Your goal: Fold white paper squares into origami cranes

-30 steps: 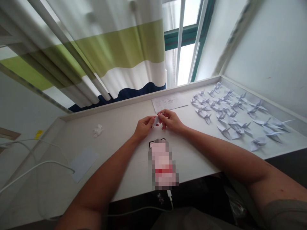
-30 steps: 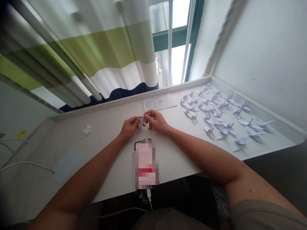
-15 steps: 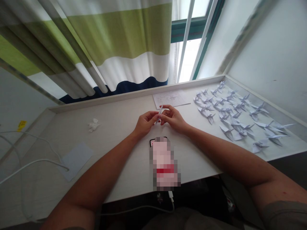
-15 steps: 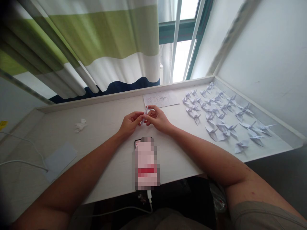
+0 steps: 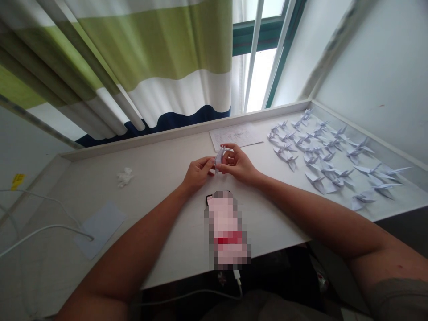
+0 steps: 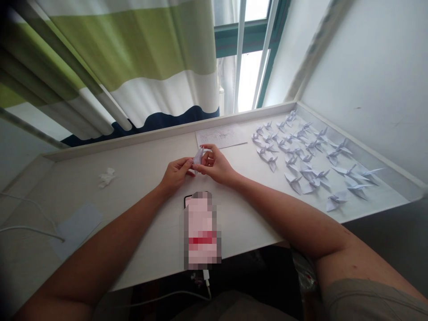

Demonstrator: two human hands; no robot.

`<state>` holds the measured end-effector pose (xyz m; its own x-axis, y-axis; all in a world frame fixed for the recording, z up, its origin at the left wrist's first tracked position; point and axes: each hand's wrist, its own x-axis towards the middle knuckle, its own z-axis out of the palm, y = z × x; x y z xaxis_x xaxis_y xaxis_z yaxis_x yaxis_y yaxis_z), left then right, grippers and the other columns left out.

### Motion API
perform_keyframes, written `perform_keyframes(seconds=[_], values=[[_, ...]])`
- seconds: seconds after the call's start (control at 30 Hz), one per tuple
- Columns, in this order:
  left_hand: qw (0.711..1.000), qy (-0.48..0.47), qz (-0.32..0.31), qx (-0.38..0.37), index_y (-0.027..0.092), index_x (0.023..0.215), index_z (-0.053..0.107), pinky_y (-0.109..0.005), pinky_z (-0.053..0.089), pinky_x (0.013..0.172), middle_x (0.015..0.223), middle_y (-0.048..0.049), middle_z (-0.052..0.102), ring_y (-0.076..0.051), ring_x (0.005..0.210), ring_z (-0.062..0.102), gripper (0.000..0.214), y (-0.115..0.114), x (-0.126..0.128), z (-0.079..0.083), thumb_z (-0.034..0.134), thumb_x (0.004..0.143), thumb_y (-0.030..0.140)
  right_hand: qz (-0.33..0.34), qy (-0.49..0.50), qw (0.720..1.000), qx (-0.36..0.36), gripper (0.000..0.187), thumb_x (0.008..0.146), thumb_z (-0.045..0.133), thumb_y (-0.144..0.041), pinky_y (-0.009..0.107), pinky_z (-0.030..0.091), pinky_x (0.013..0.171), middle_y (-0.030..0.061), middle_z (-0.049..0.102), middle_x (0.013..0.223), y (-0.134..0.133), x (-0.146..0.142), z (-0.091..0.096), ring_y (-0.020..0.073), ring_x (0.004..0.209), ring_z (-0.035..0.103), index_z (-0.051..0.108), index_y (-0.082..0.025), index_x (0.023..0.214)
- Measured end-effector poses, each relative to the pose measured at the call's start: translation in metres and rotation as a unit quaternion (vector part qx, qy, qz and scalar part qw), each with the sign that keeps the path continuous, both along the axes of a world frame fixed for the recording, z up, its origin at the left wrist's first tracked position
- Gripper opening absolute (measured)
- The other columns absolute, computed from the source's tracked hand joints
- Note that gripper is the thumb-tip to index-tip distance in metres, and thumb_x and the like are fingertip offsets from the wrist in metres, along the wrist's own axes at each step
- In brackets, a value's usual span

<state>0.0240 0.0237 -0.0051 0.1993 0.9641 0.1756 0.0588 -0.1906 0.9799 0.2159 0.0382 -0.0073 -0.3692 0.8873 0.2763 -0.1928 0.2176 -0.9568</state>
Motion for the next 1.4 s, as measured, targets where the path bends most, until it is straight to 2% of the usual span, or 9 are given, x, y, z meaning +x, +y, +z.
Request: perform_keyframes(seconds=[0.2, 0.4, 0.6, 0.7, 0.83, 0.97, 1.13, 1.3, 1.4], values=[[1.000, 0.020, 0.010, 0.017, 0.016, 0.094, 0.081, -0.028, 0.060, 0.065, 0.090, -0.0073, 0.081, -0.018, 0.075, 0.070, 0.051, -0.003, 0.003, 0.002, 0.076, 0.087, 0.066, -0.023, -0.039, 0.999, 0.028, 0.078, 0.079, 0.091, -0.041, 0.028, 0.050, 0.062, -0.0092, 0.051, 0.078, -0.003, -0.003, -0.004, 0.0121, 0.067, 0.056, 0.043, -0.024, 0.138], [0.999, 0.012, 0.033, 0.025, 0.017, 0.091, 0.080, -0.027, 0.059, 0.061, 0.082, -0.0053, 0.076, -0.017, 0.072, 0.068, 0.047, -0.004, 0.004, -0.001, 0.075, 0.088, 0.063, 0.000, -0.022, 1.000, 0.020, 0.069, 0.087, 0.084, -0.047, 0.029, 0.057, 0.065, -0.0077, 0.055, 0.081, -0.005, -0.002, -0.001, 0.0129, 0.068, 0.062, 0.043, -0.025, 0.137], [0.998, -0.004, 0.052, 0.023, 0.017, 0.090, 0.079, -0.026, 0.058, 0.057, 0.076, -0.0025, 0.072, -0.016, 0.069, 0.066, 0.045, -0.002, 0.004, -0.002, 0.076, 0.087, 0.062, 0.001, -0.010, 1.000, -0.008, 0.071, 0.084, 0.086, -0.045, 0.031, 0.061, 0.067, -0.0056, 0.062, 0.087, -0.004, -0.002, 0.001, 0.0142, 0.070, 0.068, 0.042, -0.026, 0.136], [0.999, -0.011, 0.039, 0.021, 0.017, 0.096, 0.079, -0.026, 0.058, 0.059, 0.086, -0.0052, 0.077, -0.017, 0.076, 0.070, 0.044, -0.002, 0.003, -0.001, 0.079, 0.085, 0.060, -0.014, 0.000, 1.000, -0.017, 0.070, 0.080, 0.089, -0.044, 0.031, 0.061, 0.068, -0.0054, 0.065, 0.084, -0.004, -0.002, 0.002, 0.0151, 0.072, 0.070, 0.046, -0.026, 0.132], [1.000, 0.002, 0.010, 0.021, 0.018, 0.105, 0.078, -0.027, 0.058, 0.062, 0.093, -0.0084, 0.081, -0.022, 0.086, 0.075, 0.044, -0.005, 0.003, 0.001, 0.085, 0.081, 0.054, -0.024, 0.004, 1.000, -0.016, 0.054, 0.080, 0.089, -0.047, 0.035, 0.063, 0.076, -0.0003, 0.074, 0.085, -0.003, -0.001, 0.003, 0.0166, 0.076, 0.072, 0.058, -0.023, 0.117], [0.993, 0.070, 0.048, 0.076, 0.020, 0.105, 0.079, -0.028, 0.058, 0.066, 0.116, -0.0111, 0.081, -0.025, 0.100, 0.075, 0.038, -0.011, 0.006, 0.004, 0.086, 0.082, 0.049, -0.051, -0.029, 0.998, -0.039, 0.051, 0.082, 0.087, -0.052, 0.037, 0.064, 0.075, 0.0006, 0.074, 0.073, -0.001, 0.002, 0.003, 0.0206, 0.073, 0.076, 0.067, -0.020, 0.116], [0.981, 0.124, 0.078, 0.130, 0.023, 0.108, 0.081, -0.030, 0.060, 0.071, 0.105, -0.0063, 0.083, -0.023, 0.092, 0.075, 0.031, -0.016, 0.007, 0.000, 0.077, 0.092, 0.049, -0.041, -0.009, 0.997, -0.070, 0.051, 0.084, 0.084, -0.056, 0.041, 0.066, 0.081, 0.0035, 0.079, 0.079, 0.000, 0.002, 0.002, 0.0211, 0.076, 0.078, 0.068, -0.019, 0.115], [0.984, 0.094, 0.108, 0.105, 0.019, 0.103, 0.081, -0.030, 0.059, 0.067, 0.098, -0.0070, 0.083, -0.021, 0.083, 0.073, 0.044, -0.011, 0.005, -0.004, 0.071, 0.095, 0.061, -0.074, -0.084, 0.993, 0.025, 0.038, 0.090, 0.079, -0.055, 0.038, 0.063, 0.079, 0.0066, 0.079, 0.088, -0.002, 0.001, 0.003, 0.0214, 0.084, 0.076, 0.072, -0.020, 0.102], [0.994, 0.052, 0.075, 0.060, 0.018, 0.100, 0.081, -0.030, 0.058, 0.064, 0.091, -0.0081, 0.082, -0.021, 0.078, 0.076, 0.049, -0.008, 0.004, -0.005, 0.076, 0.089, 0.065, -0.102, -0.138, 0.980, 0.102, 0.032, 0.090, 0.080, -0.050, 0.040, 0.062, 0.081, 0.0082, 0.079, 0.101, -0.003, 0.002, 0.004, 0.0241, 0.095, 0.075, 0.074, -0.022, 0.105]])
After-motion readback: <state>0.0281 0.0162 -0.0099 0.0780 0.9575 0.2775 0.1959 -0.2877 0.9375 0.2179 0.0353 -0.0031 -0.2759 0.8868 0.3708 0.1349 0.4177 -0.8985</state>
